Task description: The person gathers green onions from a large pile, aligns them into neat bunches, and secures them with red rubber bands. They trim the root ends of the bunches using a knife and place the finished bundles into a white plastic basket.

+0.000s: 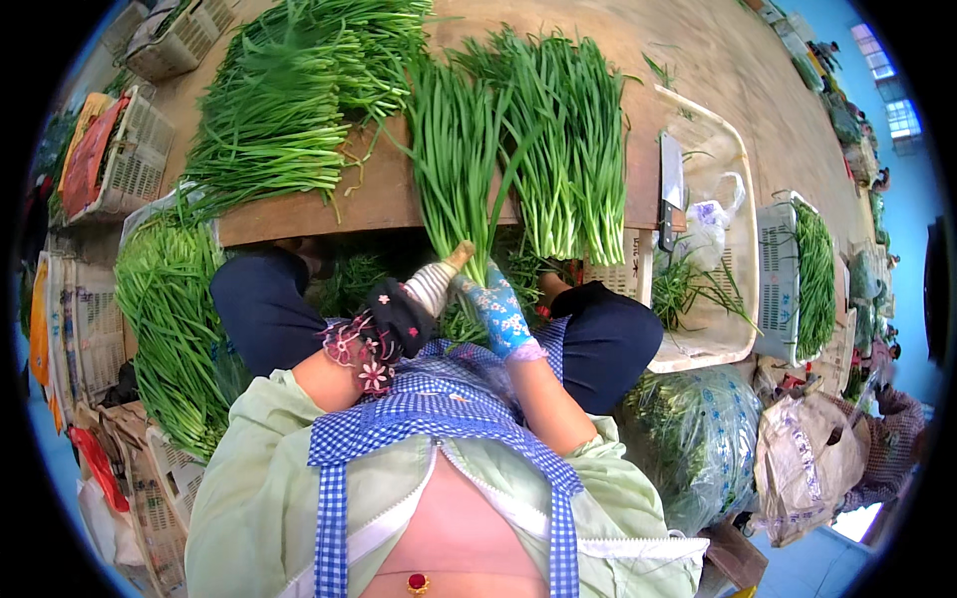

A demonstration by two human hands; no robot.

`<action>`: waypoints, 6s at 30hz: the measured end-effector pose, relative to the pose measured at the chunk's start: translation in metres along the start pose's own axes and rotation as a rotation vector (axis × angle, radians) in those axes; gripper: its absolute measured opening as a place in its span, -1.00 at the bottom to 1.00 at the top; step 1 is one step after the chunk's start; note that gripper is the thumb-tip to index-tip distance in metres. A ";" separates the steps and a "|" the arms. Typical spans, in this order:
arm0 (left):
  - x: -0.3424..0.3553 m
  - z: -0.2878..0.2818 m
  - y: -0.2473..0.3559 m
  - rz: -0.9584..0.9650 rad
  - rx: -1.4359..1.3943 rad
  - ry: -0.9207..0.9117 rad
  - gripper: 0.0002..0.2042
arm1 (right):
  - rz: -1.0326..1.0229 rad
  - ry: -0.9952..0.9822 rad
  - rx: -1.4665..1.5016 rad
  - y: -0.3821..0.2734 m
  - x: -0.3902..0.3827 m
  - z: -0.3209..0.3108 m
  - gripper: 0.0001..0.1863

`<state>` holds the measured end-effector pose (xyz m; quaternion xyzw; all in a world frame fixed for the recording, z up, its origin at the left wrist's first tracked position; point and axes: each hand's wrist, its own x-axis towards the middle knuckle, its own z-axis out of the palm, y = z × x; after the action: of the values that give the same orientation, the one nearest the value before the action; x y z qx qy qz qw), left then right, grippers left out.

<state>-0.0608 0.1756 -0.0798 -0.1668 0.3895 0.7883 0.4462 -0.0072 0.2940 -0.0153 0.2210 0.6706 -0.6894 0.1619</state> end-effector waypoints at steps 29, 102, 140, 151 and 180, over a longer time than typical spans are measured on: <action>-0.271 0.006 0.102 0.428 -0.070 -0.019 -0.51 | -0.204 0.080 -0.587 0.010 0.008 -0.043 -0.42; 0.058 0.093 0.078 0.667 0.924 0.770 0.20 | -0.867 0.210 -1.140 0.002 0.157 -0.095 -0.61; 0.089 0.084 0.095 0.374 1.003 0.838 0.22 | -0.573 0.522 -0.726 -0.030 0.120 -0.084 -0.62; 0.065 0.086 0.087 0.606 0.929 0.764 0.18 | -0.520 0.511 -0.440 -0.050 0.078 -0.060 -0.61; 0.040 0.128 0.078 0.437 0.704 0.514 -0.36 | 0.747 0.754 -0.722 0.404 -0.074 -0.253 -0.81</action>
<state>-0.1370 0.2727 0.0140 -0.1096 0.7560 0.6171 0.1890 0.2882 0.5211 -0.3223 0.5987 0.7492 -0.1924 0.2082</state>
